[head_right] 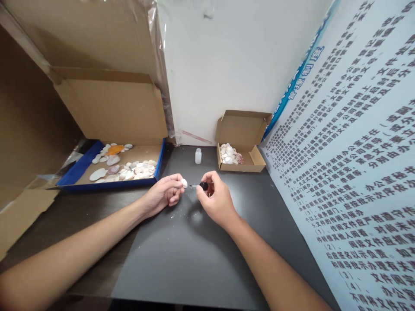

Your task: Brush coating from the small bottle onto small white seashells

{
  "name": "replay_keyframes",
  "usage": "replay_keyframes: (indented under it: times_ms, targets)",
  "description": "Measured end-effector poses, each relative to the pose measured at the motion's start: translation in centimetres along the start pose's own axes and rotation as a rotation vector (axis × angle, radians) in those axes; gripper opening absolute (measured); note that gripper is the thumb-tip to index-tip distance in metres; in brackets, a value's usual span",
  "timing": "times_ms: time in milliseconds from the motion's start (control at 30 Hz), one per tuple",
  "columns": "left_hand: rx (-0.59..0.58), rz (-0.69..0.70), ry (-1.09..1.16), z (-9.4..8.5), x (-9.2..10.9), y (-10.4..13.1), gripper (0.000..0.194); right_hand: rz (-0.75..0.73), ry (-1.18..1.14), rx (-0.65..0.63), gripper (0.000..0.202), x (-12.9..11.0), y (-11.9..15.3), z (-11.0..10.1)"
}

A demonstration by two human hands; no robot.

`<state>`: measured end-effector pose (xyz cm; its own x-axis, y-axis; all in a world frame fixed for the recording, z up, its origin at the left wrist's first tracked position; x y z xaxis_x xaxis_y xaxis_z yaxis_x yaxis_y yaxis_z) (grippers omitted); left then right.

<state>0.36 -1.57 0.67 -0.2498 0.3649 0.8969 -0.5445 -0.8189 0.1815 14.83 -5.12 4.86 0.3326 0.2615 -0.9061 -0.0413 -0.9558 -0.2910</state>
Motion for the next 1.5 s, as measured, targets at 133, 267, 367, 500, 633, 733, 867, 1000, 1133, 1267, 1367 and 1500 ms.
replay_keyframes:
  times_ms: [133,267,367,500,633,733,867,1000,1133,1267,1367,1500]
  targets:
    - [0.003,-0.015,-0.009,0.0,-0.1,0.0,0.015,0.064,-0.128,-0.005,0.020,0.9,-0.1,0.2]
    - [0.002,-0.012,-0.015,0.0,-0.2,-0.1,0.015,0.103,-0.169,-0.034,0.023,1.4,-0.1,0.5]
    - [-0.008,-0.006,-0.018,0.1,-0.2,-0.1,0.014,0.085,-0.091,-0.018,0.023,1.1,0.0,0.3]
    - [0.002,-0.003,-0.022,0.1,-0.1,-0.1,0.015,0.120,-0.279,-0.041,0.021,1.4,-0.1,0.6]
    - [0.000,0.001,-0.031,0.1,-0.1,-0.1,0.015,0.128,-0.208,0.008,0.024,1.7,-0.3,0.2]
    - [-0.002,0.005,-0.029,0.1,-0.2,-0.1,0.015,0.096,-0.181,0.055,0.024,1.4,-0.4,-0.3]
    - [-0.004,-0.012,0.003,0.0,-0.3,-0.1,0.014,0.112,-0.311,-0.007,0.023,1.2,-0.4,0.2]
    - [0.002,-0.018,0.005,0.0,-0.4,-0.1,0.014,0.032,-0.086,0.012,0.019,0.5,-0.2,-0.1]
    - [0.006,-0.016,-0.010,0.0,-0.4,-0.2,0.015,0.058,-0.259,0.013,0.021,0.9,-0.2,0.0]
    - [0.000,-0.016,-0.018,-0.1,-0.5,-0.2,0.016,0.068,-0.225,0.052,0.022,1.1,-0.3,-0.3]
    - [0.003,-0.013,-0.018,-0.1,-0.4,-0.2,0.016,0.055,-0.215,0.066,0.020,1.1,-0.4,-0.5]
    - [0.006,-0.009,-0.036,0.0,-0.4,-0.1,0.018,0.099,-0.356,0.027,0.021,1.4,-0.5,-0.1]
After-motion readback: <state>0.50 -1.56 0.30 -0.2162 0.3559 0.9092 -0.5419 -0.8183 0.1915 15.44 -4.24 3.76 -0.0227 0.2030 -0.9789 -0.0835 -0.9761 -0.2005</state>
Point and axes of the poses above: each hand's wrist, its own y-axis away from the middle knuckle, its own z-axis out of the palm, x = y × z, the point moved 8 cm from there along -y, towards the middle knuckle
